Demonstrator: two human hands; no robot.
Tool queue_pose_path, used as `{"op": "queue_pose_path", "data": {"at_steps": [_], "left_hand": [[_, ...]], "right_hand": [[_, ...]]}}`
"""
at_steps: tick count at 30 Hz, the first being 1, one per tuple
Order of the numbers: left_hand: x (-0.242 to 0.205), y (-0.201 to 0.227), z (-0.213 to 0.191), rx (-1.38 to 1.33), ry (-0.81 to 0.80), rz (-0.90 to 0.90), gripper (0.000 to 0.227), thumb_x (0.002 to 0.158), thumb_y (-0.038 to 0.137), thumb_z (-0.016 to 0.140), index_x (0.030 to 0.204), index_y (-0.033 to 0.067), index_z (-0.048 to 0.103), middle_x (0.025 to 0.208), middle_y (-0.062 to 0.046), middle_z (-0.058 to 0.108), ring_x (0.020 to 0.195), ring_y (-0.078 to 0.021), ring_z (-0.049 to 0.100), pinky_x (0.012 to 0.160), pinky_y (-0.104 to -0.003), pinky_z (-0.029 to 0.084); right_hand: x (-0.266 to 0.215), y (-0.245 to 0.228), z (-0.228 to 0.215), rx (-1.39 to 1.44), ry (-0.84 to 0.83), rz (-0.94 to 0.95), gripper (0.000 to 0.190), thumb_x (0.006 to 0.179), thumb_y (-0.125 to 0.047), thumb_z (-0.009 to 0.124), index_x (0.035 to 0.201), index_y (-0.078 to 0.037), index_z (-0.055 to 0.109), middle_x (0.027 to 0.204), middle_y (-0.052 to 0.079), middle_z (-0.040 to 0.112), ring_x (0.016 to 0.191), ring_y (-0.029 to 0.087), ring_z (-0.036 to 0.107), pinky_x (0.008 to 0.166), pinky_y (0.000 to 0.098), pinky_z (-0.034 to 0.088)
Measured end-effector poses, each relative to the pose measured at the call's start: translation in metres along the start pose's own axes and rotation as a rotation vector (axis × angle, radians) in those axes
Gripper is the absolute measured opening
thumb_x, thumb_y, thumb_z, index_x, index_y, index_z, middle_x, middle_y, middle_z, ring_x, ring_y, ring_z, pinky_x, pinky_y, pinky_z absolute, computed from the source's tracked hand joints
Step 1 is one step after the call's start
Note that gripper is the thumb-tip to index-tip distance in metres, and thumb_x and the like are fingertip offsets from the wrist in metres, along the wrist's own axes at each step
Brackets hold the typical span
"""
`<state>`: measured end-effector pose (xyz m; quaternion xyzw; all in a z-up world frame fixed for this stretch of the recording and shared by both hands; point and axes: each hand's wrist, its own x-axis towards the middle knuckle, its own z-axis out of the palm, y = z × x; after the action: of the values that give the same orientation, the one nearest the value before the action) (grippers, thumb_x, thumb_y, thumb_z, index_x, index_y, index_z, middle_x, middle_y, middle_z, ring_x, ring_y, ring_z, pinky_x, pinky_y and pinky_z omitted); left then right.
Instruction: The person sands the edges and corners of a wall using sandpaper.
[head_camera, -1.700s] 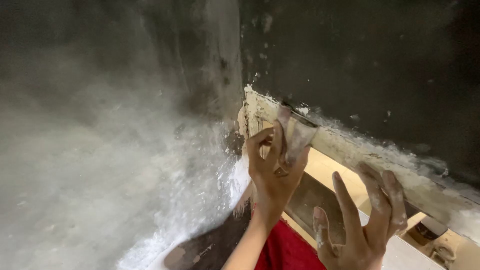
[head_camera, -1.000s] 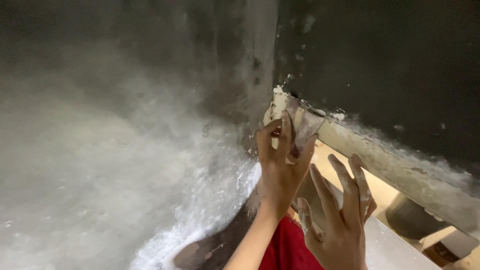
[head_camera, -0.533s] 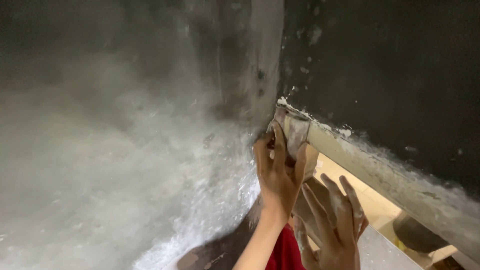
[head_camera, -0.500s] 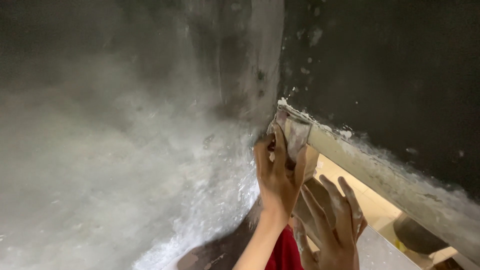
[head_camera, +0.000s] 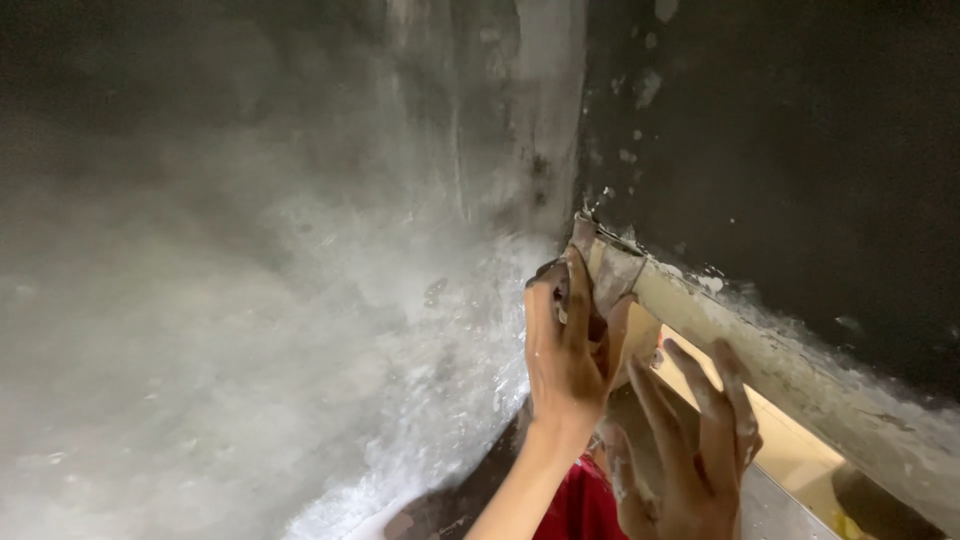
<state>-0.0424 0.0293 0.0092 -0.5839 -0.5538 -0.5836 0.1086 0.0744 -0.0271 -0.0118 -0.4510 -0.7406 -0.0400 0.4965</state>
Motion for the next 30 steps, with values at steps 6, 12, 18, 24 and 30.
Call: {"op": "queue_pose_path", "data": {"at_steps": [6, 12, 18, 24, 30], "left_hand": [[0.004, 0.007, -0.002, -0.037, 0.042, 0.017, 0.07, 0.093, 0.012, 0.08, 0.152, -0.0067, 0.048, 0.123, -0.018, 0.054, 0.104, -0.0314, 0.054, 0.089, -0.04, 0.049], [0.003, 0.005, -0.003, -0.088, 0.029, 0.047, 0.072, 0.091, 0.005, 0.076, 0.154, -0.0063, 0.044, 0.134, -0.019, 0.053, 0.12, -0.0338, 0.054, 0.102, -0.041, 0.048], [0.006, 0.009, 0.001, -0.072, -0.025, -0.091, 0.069, 0.093, 0.005, 0.077, 0.154, -0.0029, 0.047, 0.128, -0.016, 0.056, 0.101, -0.0291, 0.052, 0.08, -0.037, 0.049], [0.016, 0.017, 0.008, -0.233, -0.132, -0.2, 0.072, 0.096, 0.008, 0.078, 0.16, 0.0003, 0.047, 0.117, -0.01, 0.059, 0.083, -0.017, 0.054, 0.06, -0.025, 0.05], [-0.001, 0.029, 0.001, -0.177, 0.075, 0.148, 0.067, 0.092, 0.01, 0.082, 0.147, -0.0108, 0.051, 0.135, -0.016, 0.05, 0.111, -0.0212, 0.057, 0.071, -0.024, 0.057]], "right_hand": [[0.009, 0.008, 0.007, -0.013, 0.022, -0.02, 0.049, 0.087, -0.025, 0.068, 0.134, -0.014, 0.061, 0.152, 0.012, 0.046, 0.151, 0.033, 0.03, 0.124, 0.0541, 0.024], [0.016, 0.017, 0.006, 0.006, -0.003, -0.042, 0.048, 0.088, -0.025, 0.067, 0.134, -0.013, 0.06, 0.151, 0.012, 0.046, 0.15, 0.033, 0.031, 0.125, 0.0539, 0.024], [0.02, 0.025, 0.003, 0.014, -0.009, -0.035, 0.048, 0.089, -0.025, 0.067, 0.135, -0.011, 0.059, 0.151, 0.013, 0.046, 0.15, 0.033, 0.032, 0.125, 0.0536, 0.025], [0.02, 0.024, 0.001, 0.026, 0.0, -0.042, 0.048, 0.091, -0.025, 0.066, 0.135, -0.01, 0.059, 0.151, 0.013, 0.046, 0.149, 0.033, 0.034, 0.125, 0.0534, 0.026], [0.022, 0.02, -0.004, 0.024, 0.015, -0.074, 0.047, 0.092, -0.026, 0.065, 0.136, -0.009, 0.058, 0.151, 0.013, 0.047, 0.149, 0.034, 0.035, 0.125, 0.0531, 0.026]]}}
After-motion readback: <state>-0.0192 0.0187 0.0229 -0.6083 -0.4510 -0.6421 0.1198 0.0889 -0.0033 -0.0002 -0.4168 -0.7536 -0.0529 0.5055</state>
